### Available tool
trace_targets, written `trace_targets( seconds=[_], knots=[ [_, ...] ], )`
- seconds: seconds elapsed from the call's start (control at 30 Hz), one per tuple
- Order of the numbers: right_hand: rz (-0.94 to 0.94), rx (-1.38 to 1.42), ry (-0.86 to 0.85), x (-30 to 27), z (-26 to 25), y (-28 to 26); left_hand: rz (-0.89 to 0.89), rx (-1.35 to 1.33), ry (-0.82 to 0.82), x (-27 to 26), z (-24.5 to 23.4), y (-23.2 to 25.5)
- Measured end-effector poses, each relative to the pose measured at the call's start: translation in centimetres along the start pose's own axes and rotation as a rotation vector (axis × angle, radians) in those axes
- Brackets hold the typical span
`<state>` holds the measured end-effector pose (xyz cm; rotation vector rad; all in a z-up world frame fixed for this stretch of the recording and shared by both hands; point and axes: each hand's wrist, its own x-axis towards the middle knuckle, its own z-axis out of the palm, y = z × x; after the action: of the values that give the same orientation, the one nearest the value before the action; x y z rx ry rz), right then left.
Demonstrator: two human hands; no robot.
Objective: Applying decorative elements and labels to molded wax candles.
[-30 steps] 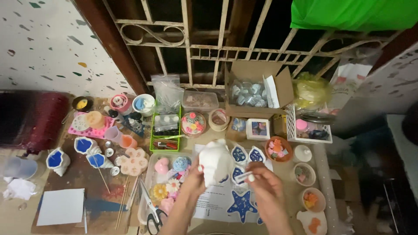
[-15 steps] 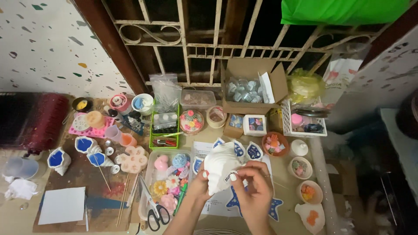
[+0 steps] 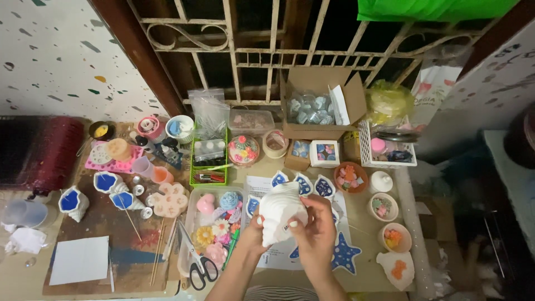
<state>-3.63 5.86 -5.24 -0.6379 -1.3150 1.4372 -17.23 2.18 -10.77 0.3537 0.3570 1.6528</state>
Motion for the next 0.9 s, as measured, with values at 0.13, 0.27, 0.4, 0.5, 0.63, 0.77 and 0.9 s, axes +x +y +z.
trace_targets(
  seconds=[0.13, 0.27, 0.4, 0.5, 0.63, 0.77, 0.9],
  knots=[
    [0.036, 0.007, 0.036, 0.4, 0.8, -0.2, -0.013, -0.021, 0.046, 0.0, -1.6, -0.3],
    [-0.066, -0.023, -0.023, 1.5, 1.9, -0.7, -0.023, -0.041, 0.07, 0.2, -4.5, -0.7],
    [0.001, -0.139, 0.092, 2.8, -0.9, 5.1, -0.045, -0.066, 0.098, 1.3, -8.5, -0.8],
    [0.302, -0.212, 0.297, 3.6, -3.4, 8.2, 0.051, 0.279, 0.338, 4.3, -8.9, 2.4],
    [0.339, -0.189, 0.392, 1.4, -9.5, 10.4, 0.175, 0.833, 0.506, 8.4, -11.1, 6.4],
    [0.445, -0.334, 0.473, -5.1, -18.4, 14.5, 0.266, 1.585, 0.492, 10.5, -16.0, 5.4],
    [0.588, -0.515, 0.625, -15.1, -30.5, 22.6, 0.166, 1.858, 0.487, 10.9, -18.1, 3.5]
  ],
)
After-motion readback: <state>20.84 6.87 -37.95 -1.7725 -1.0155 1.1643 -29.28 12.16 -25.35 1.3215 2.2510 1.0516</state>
